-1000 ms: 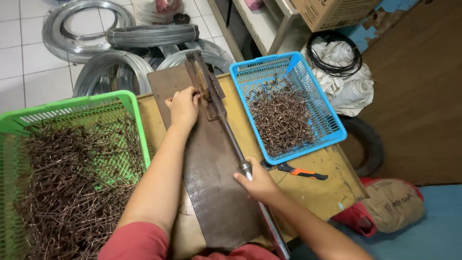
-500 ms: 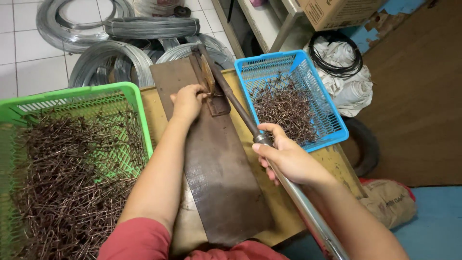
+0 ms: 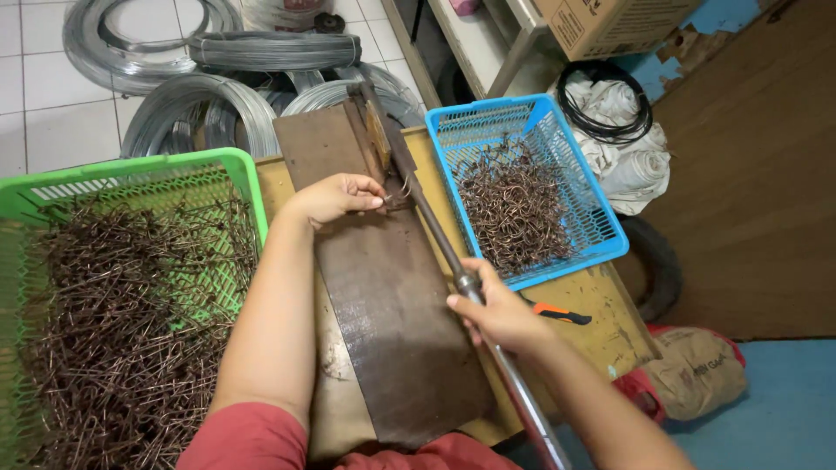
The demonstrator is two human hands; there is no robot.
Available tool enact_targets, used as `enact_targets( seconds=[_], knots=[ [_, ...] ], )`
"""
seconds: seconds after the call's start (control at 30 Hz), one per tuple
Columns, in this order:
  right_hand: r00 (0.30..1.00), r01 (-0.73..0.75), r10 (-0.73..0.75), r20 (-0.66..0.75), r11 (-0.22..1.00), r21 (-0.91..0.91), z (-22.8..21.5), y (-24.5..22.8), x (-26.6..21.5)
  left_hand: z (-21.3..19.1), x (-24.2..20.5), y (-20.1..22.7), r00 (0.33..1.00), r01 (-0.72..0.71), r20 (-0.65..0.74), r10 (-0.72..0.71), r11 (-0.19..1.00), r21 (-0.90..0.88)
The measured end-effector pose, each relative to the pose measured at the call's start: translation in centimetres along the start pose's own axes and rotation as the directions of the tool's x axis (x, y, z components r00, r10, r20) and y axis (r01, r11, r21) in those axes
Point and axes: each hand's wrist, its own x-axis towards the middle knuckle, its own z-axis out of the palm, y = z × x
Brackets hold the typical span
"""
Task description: Processing small metal rods using a manual lever-operated tool
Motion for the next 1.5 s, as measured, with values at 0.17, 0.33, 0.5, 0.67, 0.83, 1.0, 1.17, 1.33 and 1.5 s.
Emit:
enact_targets(
  seconds=[0.17, 0.33, 0.5, 0.67, 0.83, 1.0, 1.17, 1.33, 1.5],
  knots=[
    [0.983, -0.104, 0.085, -0.164, 0.988, -0.115, 1.2, 6.3, 2.5, 0.5, -0.5, 1.3, 1.000, -0.023, 0.000, 0.023, 1.000, 0.017],
    [0.948, -0.242, 0.140, -0.285, 0.901, -0.361, 2.4, 6.7, 3.7, 0.0, 0.2, 0.6, 1.000, -0.014, -0.016, 0.015, 0.999, 0.034],
    [0.916, -0.337, 0.111, -0.386, 0.735, -0.588, 4.1, 3.7, 2.1, -0.3, 0.6, 0.0, 1.000, 0.018, -0.002, -0.018, 1.000, -0.012],
    [0.922, -0.271, -0.011, -0.386, 0.694, -0.667, 4.2, 4.1, 1.9, 4.4, -0.2, 0.3, 0.973, 0.136, 0.195, -0.126, 0.990, -0.038],
    [0.933, -0.208, -0.053, -0.357, 0.728, -0.653, 3.8, 4.9, 2.3, 11.8, 1.9, 1.6, 0.994, 0.057, 0.107, -0.030, 0.965, -0.255],
    [0.935, -0.200, -0.045, -0.351, 0.752, -0.628, 3.5, 5.7, 2.9, 10.5, 1.8, 0.6, 0.962, 0.053, 0.271, 0.037, 0.947, -0.317],
    [0.939, -0.188, -0.044, -0.341, 0.765, -0.617, 3.7, 4.7, 2.1, 8.7, -1.6, 4.8, 0.979, -0.025, 0.176, 0.104, 0.916, -0.401],
    [0.956, -0.125, -0.060, -0.288, 0.803, -0.582, 4.4, 0.9, -0.1, 5.6, -4.7, 6.9, 0.985, -0.162, -0.019, 0.172, 0.876, -0.454],
    [0.965, -0.075, -0.092, -0.245, 0.800, -0.596, 4.4, 0.2, -0.9, 4.0, -13.0, 7.3, 0.863, -0.070, -0.488, 0.130, 0.988, 0.140]
  ],
)
